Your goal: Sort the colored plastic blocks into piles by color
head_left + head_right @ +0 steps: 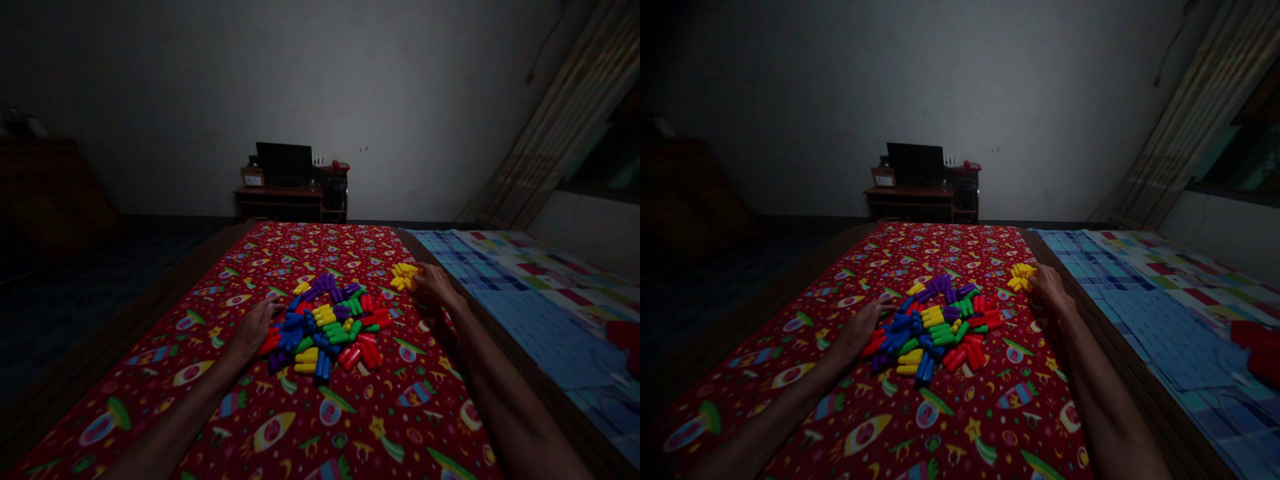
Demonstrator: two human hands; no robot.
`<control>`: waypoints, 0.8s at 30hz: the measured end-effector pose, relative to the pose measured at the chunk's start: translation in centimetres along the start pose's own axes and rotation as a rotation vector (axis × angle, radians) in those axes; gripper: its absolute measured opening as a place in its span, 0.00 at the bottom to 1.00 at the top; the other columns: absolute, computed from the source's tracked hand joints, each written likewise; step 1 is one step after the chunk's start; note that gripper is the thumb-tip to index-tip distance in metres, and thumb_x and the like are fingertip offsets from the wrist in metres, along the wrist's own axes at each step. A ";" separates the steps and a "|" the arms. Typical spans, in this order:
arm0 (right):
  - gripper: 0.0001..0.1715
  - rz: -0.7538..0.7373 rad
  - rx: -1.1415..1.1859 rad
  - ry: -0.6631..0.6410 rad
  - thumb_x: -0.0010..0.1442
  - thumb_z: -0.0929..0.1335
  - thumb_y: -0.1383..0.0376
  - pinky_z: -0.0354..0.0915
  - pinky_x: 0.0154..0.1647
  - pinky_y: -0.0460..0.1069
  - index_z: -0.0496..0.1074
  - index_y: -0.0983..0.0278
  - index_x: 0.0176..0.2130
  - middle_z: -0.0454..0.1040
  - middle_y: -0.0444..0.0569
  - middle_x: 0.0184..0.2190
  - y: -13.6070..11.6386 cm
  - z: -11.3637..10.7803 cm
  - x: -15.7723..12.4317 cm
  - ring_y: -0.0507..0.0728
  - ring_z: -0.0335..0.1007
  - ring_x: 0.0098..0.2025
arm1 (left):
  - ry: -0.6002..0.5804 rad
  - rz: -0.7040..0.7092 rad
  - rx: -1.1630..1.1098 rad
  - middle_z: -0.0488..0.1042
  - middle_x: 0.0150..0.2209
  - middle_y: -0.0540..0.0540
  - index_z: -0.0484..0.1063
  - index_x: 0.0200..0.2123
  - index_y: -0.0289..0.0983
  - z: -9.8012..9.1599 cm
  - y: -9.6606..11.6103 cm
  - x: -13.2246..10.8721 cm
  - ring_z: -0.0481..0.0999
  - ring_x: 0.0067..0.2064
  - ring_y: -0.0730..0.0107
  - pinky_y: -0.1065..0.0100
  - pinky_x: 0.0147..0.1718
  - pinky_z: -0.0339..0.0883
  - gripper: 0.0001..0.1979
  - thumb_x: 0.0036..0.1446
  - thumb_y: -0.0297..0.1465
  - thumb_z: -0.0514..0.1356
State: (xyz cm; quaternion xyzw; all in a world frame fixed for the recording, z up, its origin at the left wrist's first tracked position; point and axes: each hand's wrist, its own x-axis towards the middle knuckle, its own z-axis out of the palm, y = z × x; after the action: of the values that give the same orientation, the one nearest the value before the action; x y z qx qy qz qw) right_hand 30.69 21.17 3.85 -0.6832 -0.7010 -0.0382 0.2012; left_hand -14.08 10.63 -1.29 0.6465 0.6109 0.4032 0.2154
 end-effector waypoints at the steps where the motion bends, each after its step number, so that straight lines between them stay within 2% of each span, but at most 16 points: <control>1: 0.24 -0.006 0.001 -0.002 0.54 0.68 0.66 0.67 0.44 0.51 0.74 0.67 0.51 0.78 0.59 0.44 0.3 0.1 -0.2 0.63 0.75 0.46 | 0.006 0.001 -0.004 0.79 0.44 0.36 0.71 0.49 0.33 0.0 0.0 0.0 0.76 0.51 0.53 0.52 0.53 0.67 0.34 0.58 0.53 0.42; 4: 0.21 -0.013 0.032 0.067 0.58 0.66 0.64 0.67 0.45 0.52 0.75 0.67 0.50 0.79 0.59 0.44 -1.1 0.2 -0.5 0.62 0.75 0.46 | 0.015 0.017 0.009 0.76 0.49 0.35 0.74 0.45 0.34 0.0 0.0 -0.1 0.75 0.52 0.53 0.52 0.54 0.66 0.34 0.58 0.53 0.41; 6: 0.19 -0.061 0.107 0.118 0.61 0.64 0.64 0.67 0.45 0.52 0.76 0.66 0.48 0.79 0.58 0.43 -3.6 0.0 -0.6 0.61 0.76 0.44 | 0.015 0.034 0.033 0.75 0.52 0.36 0.76 0.40 0.36 0.0 0.1 -0.1 0.74 0.54 0.53 0.52 0.56 0.65 0.33 0.58 0.53 0.41; 8: 0.17 -0.186 0.225 0.092 0.62 0.63 0.65 0.67 0.43 0.50 0.77 0.64 0.46 0.80 0.55 0.41 -7.1 -0.1 -0.8 0.59 0.77 0.41 | 0.020 0.043 0.047 0.74 0.53 0.36 0.76 0.38 0.36 0.0 0.1 -0.2 0.73 0.54 0.53 0.52 0.56 0.64 0.32 0.59 0.53 0.42; 11: 0.17 -0.439 0.335 -0.073 0.62 0.63 0.67 0.66 0.41 0.47 0.77 0.62 0.47 0.80 0.52 0.38 -13.7 0.3 -1.0 0.56 0.76 0.38 | 0.009 0.028 0.031 0.76 0.50 0.37 0.75 0.41 0.36 -0.1 0.2 -0.2 0.74 0.53 0.54 0.52 0.55 0.65 0.31 0.60 0.51 0.41; 14: 0.19 -0.687 0.299 -0.253 0.60 0.65 0.70 0.64 0.43 0.47 0.74 0.66 0.51 0.79 0.56 0.42 -20.3 1.6 -0.8 0.57 0.75 0.42 | 0.001 0.021 0.024 0.76 0.49 0.37 0.74 0.44 0.35 -0.1 0.1 -0.3 0.73 0.54 0.54 0.52 0.55 0.65 0.31 0.60 0.51 0.42; 17: 0.18 -0.798 0.208 -0.434 0.61 0.65 0.70 0.64 0.43 0.46 0.74 0.67 0.50 0.78 0.57 0.45 -25.3 3.2 -0.6 0.57 0.74 0.46 | -0.004 0.021 0.005 0.78 0.46 0.36 0.72 0.48 0.34 0.0 0.0 -0.3 0.75 0.52 0.53 0.51 0.54 0.67 0.31 0.60 0.50 0.42; 20: 0.15 -0.792 0.113 -0.513 0.61 0.65 0.67 0.65 0.41 0.46 0.77 0.66 0.45 0.78 0.56 0.43 -27.4 4.4 -0.6 0.58 0.74 0.44 | -0.002 0.031 -0.003 0.78 0.45 0.36 0.72 0.47 0.34 0.0 0.0 -0.3 0.75 0.51 0.53 0.50 0.53 0.67 0.31 0.60 0.50 0.42; 24: 0.19 -0.734 0.204 -0.377 0.57 0.68 0.69 0.64 0.45 0.47 0.75 0.66 0.49 0.77 0.56 0.44 -26.5 4.4 -0.5 0.58 0.72 0.46 | 0.018 0.050 0.042 0.76 0.49 0.36 0.75 0.39 0.36 -0.1 0.3 -0.2 0.73 0.54 0.52 0.51 0.56 0.64 0.31 0.59 0.51 0.42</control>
State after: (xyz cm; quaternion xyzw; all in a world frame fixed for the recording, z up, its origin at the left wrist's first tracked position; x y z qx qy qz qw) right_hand 3.89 20.44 5.51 -0.3597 -0.9225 0.0878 0.1091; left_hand -13.95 10.43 -1.08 0.6623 0.6047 0.4014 0.1862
